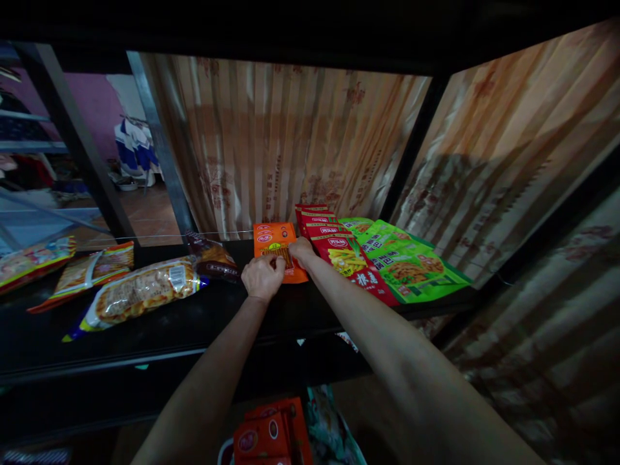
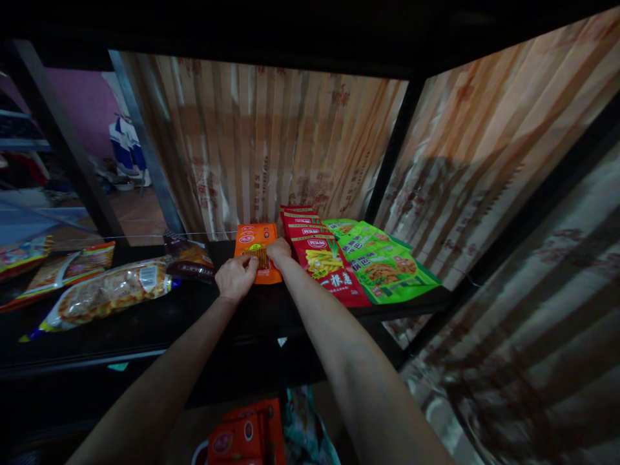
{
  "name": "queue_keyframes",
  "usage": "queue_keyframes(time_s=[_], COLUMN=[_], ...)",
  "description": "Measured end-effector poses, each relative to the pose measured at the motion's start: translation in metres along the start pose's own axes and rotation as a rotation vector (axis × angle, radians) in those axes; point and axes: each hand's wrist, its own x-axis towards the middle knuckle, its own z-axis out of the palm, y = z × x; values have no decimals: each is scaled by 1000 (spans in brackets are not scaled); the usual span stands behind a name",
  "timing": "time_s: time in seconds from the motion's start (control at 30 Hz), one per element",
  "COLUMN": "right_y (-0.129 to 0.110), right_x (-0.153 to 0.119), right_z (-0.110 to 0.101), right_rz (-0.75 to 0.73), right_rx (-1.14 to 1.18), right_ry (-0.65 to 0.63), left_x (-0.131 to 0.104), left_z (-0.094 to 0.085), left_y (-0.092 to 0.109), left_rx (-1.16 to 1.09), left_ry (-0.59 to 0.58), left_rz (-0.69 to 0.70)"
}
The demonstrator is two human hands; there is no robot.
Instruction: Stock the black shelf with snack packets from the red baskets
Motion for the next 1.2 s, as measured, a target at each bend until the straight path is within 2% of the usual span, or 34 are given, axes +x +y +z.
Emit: queue_keyframes(time_s=[0.27, 0.6, 0.8, 0.93, 1.03, 1.2], right_y=[2, -1, 0, 4, 7, 13], right_x=[-5, -21, -27, -28, -27, -25], right_z=[0, -3, -1, 3, 5, 11], right_rz=[9, 64, 33, -58, -69, -120], right_rx=[-25, -58, -115, -171, -193, -219], right_ry=[-42, -39, -6, 1, 26, 63], left_x=[1, 1, 3, 3, 4, 6], left_z=[6, 15, 19, 21, 24, 29], left_y=[-1, -5, -8, -8, -9, -12], left_rx=[39, 116, 135, 114, 88, 85], left_ry=[25, 27, -73, -121, -122, -138], left_rz=[29, 152, 223, 180, 119, 141])
